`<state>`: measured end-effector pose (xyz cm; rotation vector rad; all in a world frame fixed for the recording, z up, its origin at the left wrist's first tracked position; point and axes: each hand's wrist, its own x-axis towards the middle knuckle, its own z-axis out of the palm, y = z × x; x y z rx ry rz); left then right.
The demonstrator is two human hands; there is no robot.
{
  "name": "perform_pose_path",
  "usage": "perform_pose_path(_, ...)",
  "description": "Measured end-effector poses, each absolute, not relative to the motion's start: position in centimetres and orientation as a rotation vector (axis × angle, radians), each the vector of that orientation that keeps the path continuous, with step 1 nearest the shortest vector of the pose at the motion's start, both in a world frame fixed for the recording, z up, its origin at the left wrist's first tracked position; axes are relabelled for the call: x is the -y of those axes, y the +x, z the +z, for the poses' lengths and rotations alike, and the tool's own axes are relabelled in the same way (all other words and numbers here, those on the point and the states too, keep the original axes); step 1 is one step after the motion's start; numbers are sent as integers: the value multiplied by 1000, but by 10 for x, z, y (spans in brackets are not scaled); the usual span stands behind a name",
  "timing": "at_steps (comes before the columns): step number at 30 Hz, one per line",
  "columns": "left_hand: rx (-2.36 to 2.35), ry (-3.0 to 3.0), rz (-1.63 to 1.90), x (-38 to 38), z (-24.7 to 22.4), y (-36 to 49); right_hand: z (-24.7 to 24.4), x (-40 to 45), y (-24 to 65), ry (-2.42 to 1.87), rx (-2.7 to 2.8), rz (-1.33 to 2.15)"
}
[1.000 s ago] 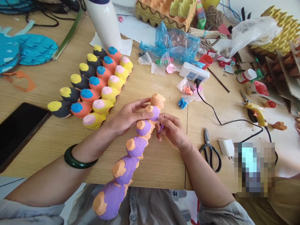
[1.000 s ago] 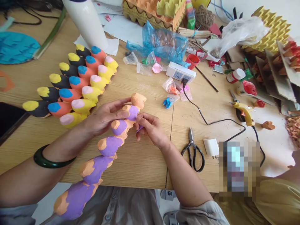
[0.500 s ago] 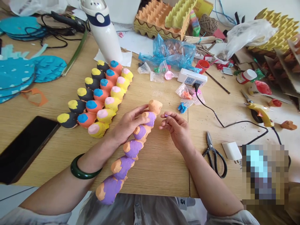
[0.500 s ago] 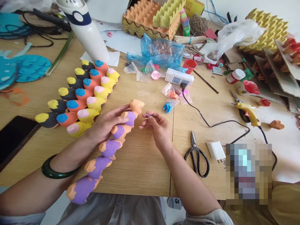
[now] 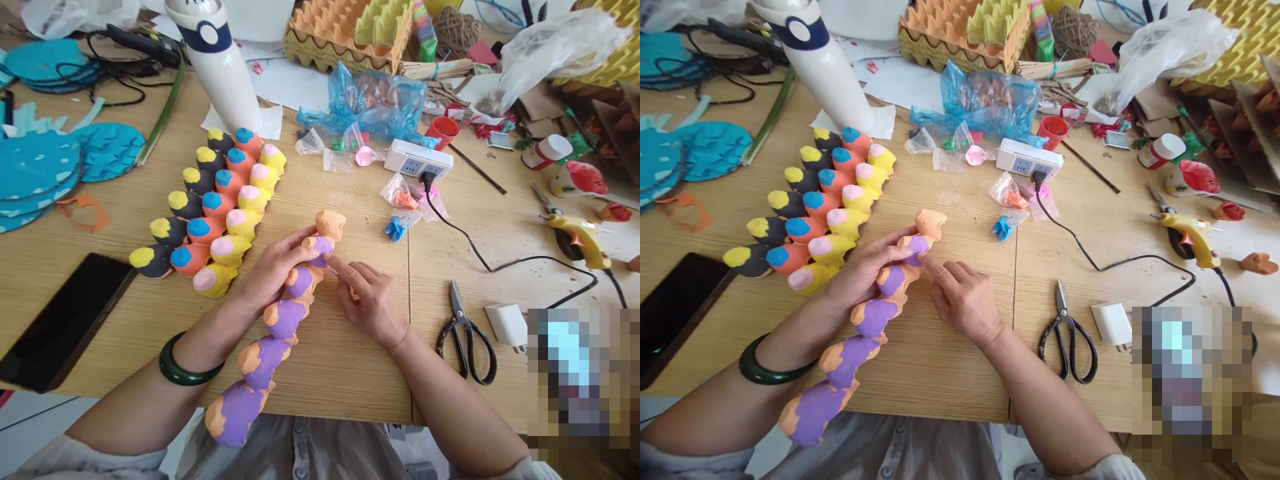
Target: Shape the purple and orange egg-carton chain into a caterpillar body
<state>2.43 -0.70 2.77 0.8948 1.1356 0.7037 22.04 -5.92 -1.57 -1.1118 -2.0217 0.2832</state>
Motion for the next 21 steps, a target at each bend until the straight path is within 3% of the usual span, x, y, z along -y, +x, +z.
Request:
perform_pose_path(8, -1058, 706, 559, 11, 45, 26, -17, 60, 221, -1070, 1779, 511)
perform_pose_path(16, -1152, 905, 769, 7, 16, 19, -19, 51, 217, -1184, 963, 1183)
perform_pose_path(21, -1100, 933, 803, 8, 17, 21, -17, 49, 214, -1161, 897, 1275)
